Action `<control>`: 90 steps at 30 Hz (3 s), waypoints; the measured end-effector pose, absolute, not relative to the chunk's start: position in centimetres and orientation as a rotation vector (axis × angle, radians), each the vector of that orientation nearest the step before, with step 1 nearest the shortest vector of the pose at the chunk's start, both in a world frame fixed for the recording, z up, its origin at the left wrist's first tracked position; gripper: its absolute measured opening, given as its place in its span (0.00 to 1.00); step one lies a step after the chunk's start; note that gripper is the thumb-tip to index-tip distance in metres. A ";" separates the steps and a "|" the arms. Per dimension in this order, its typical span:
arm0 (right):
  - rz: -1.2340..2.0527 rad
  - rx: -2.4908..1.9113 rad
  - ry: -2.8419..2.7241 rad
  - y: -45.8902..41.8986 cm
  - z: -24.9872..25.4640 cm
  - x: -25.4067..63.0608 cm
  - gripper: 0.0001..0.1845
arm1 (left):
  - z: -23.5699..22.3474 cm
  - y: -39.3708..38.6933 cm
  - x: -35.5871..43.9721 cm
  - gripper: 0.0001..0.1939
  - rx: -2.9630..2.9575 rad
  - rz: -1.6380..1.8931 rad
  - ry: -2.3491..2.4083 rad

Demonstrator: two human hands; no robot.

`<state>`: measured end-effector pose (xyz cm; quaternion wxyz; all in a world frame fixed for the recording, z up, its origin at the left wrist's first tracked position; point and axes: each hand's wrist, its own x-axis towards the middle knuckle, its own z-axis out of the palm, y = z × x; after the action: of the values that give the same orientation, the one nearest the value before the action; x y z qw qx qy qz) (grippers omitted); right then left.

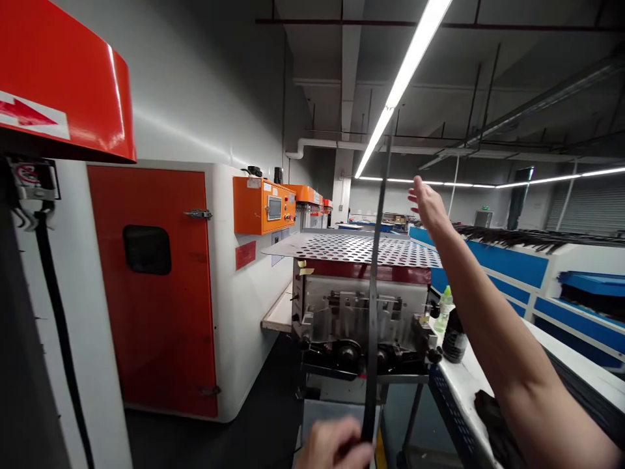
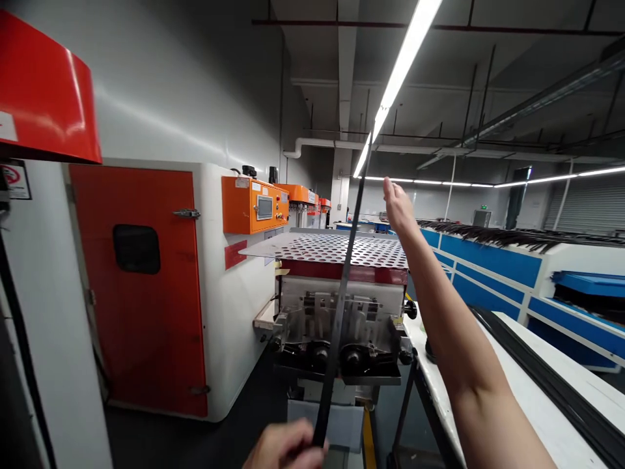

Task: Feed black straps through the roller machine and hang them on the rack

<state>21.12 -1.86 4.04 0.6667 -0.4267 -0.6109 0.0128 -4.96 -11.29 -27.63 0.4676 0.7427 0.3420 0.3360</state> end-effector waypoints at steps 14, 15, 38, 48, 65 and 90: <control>0.888 -0.986 -1.538 -9.6 -20.4 12.3 0.23 | -17.7 -3.9 -4.7 0.27 1.831 0.691 0.704; 0.885 -0.997 -1.571 -9.6 -19.9 12.4 0.23 | -16.1 -3.1 -4.6 0.26 1.840 0.714 0.694; 0.112 -0.873 -1.988 -2.7 -9.1 17.0 0.15 | 1.6 1.3 0.7 0.08 2.036 1.295 0.378; 0.056 -0.914 -1.992 -1.7 -12.2 15.9 0.12 | -1.7 1.6 0.5 0.12 2.075 1.255 0.451; -0.142 -1.144 -2.120 -1.8 -13.0 18.2 0.10 | -3.5 3.3 1.0 0.15 2.262 1.202 0.545; 0.814 -1.449 -1.498 -0.6 -42.2 19.6 0.23 | -36.3 -12.3 -3.9 0.15 1.467 0.925 1.307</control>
<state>19.58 -0.60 -42.25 0.4368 -0.5826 -0.6021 0.3274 -3.86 -12.27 -36.27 0.4660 0.5977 0.5324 0.3770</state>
